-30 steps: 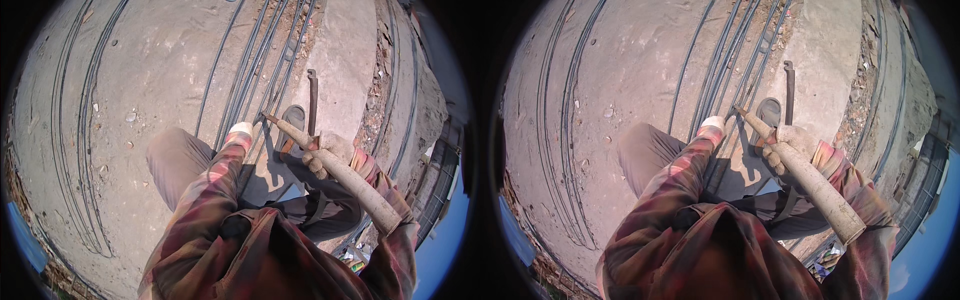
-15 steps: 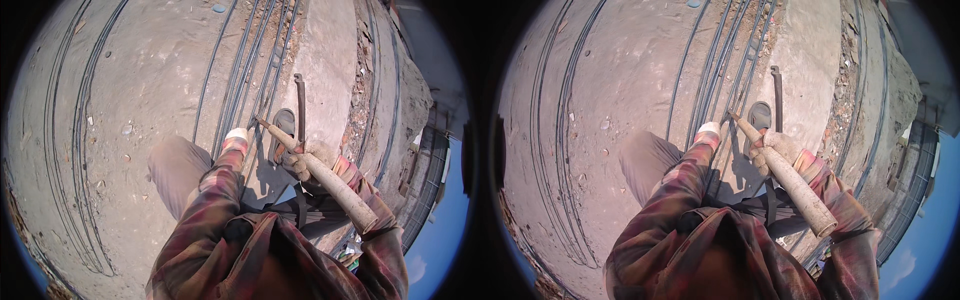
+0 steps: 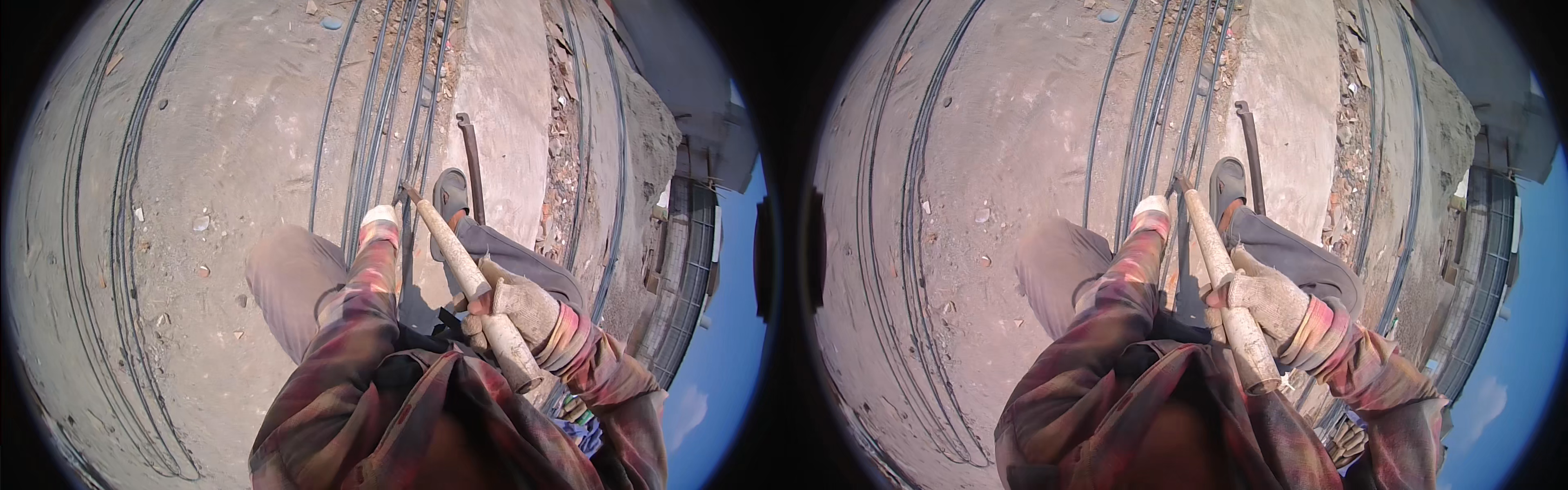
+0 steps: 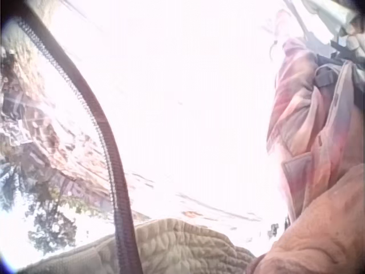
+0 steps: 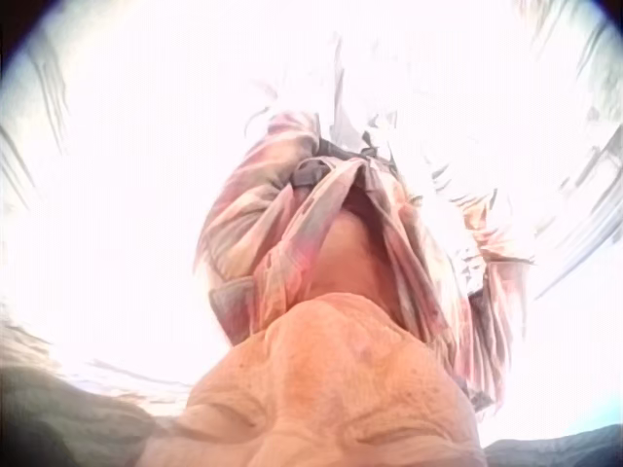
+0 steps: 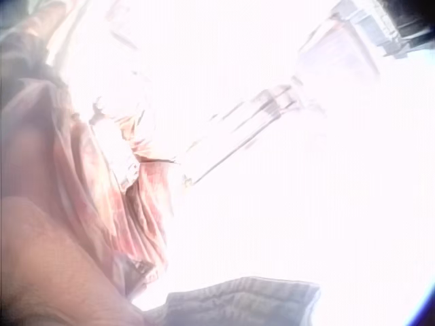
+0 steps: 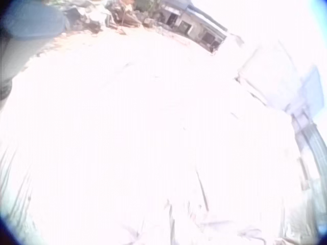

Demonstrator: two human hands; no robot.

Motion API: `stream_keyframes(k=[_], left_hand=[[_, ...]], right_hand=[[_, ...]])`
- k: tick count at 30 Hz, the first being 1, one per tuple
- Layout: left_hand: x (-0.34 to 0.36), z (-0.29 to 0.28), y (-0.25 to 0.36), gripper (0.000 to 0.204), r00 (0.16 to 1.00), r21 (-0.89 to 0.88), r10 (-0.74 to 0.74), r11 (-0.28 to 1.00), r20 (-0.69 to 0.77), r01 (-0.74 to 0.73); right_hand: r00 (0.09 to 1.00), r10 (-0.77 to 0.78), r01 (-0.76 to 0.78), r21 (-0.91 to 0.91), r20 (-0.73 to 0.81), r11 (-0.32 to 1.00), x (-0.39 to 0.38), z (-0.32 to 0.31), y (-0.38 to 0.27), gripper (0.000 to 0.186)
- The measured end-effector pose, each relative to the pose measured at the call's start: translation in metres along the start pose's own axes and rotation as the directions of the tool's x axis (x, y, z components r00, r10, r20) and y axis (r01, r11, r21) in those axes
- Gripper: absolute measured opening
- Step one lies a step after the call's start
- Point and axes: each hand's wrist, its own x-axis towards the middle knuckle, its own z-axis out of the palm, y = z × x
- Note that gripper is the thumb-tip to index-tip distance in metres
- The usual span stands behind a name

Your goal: The person uses a long metal bar to pry and bend several metal rods that are laid out on the ground.

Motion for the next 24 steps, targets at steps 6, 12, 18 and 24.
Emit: stream_keyframes(k=[6,12,18,24], left_hand=[[-0.021,0.000,0.011,0.035,1.000,-0.025,0.014,1.000,0.028,-0.013],[-0.045,-0.008,0.014,0.053,0.996,-0.046,0.053,0.998,0.077,-0.050],[-0.027,0.014,0.000,0.036,0.940,-0.244,0.264,0.947,0.215,-0.210],[-0.035,0.024,0.037,0.033,1.000,-0.078,0.013,0.997,-0.018,-0.014]], right_hand=[[0.998,0.031,-0.033,0.033,0.053,0.999,-0.080,-0.024,-0.026,0.065],[0.999,0.042,-0.040,-0.385,-0.005,0.922,-0.128,-0.067,-0.046,0.090],[0.993,0.039,-0.093,-0.521,-0.114,0.849,-0.145,-0.062,-0.090,0.081],[0.992,0.034,-0.080,-0.399,-0.121,0.914,-0.124,-0.081,-0.123,0.071]])
